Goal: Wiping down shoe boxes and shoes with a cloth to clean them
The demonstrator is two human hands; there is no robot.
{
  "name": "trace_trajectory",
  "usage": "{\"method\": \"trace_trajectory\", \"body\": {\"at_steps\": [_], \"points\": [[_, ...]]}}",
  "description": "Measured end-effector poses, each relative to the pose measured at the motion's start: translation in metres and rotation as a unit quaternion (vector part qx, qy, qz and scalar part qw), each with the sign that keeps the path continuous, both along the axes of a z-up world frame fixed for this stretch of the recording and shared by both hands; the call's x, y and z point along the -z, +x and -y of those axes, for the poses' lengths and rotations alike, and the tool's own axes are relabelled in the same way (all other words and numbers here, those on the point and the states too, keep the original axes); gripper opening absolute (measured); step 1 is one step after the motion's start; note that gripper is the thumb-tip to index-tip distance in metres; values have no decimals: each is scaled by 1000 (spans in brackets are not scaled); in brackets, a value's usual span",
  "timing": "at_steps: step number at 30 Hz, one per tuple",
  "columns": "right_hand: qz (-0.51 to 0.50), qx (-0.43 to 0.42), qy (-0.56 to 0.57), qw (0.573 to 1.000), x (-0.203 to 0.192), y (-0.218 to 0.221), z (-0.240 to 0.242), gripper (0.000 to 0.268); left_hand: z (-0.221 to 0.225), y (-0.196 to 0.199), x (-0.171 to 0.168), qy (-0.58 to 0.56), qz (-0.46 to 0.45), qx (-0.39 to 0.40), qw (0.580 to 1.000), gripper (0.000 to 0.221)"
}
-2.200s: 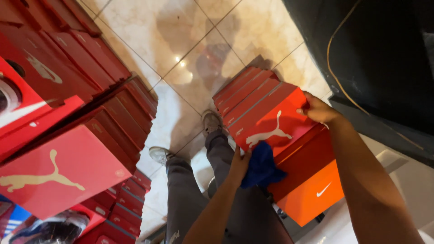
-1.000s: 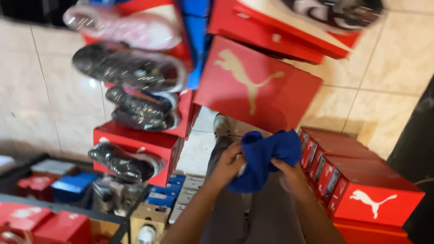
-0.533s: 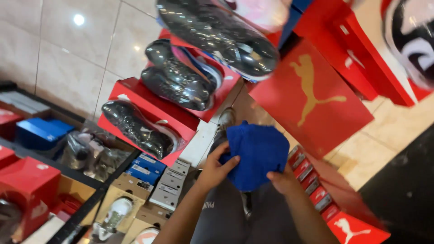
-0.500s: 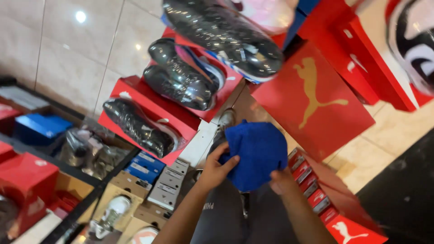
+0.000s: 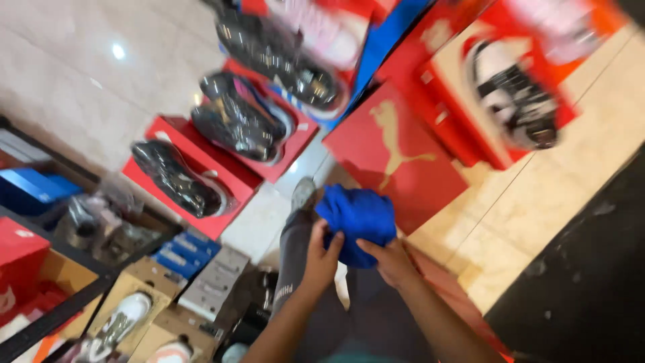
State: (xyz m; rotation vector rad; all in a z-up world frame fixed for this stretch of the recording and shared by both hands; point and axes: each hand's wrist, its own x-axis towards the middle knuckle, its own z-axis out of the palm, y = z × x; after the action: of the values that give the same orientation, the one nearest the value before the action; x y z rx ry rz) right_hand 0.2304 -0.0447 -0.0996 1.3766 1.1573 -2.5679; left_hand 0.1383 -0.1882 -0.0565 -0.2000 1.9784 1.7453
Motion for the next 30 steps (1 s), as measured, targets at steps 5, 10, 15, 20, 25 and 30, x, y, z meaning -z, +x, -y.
{"method": "trace_trajectory", "body": {"at_steps": [5,10,15,20,25,30], "points": [[80,1,75,994,-48,7,-70,72,0,6,-21,69,33,136,988,24],[73,38,76,994,-113,-5,-111,75,27,-71,-63,-30,11,161,986,25],[87,67,84,990,-116,-53,-106,73,60,-203,-26,-11,-97,59,993,23],[80,115,153,978,-111,-165,-47,75,34,-352,-49,-123,-49,-29,991,59],[74,239,53,967,26,-246,-35,71,9,-442,25,-103,-22,21,994,72],[78,325,-103,937,-4,-282,-22,63,9,-449,43,-148,-97,68,982,36]]}}
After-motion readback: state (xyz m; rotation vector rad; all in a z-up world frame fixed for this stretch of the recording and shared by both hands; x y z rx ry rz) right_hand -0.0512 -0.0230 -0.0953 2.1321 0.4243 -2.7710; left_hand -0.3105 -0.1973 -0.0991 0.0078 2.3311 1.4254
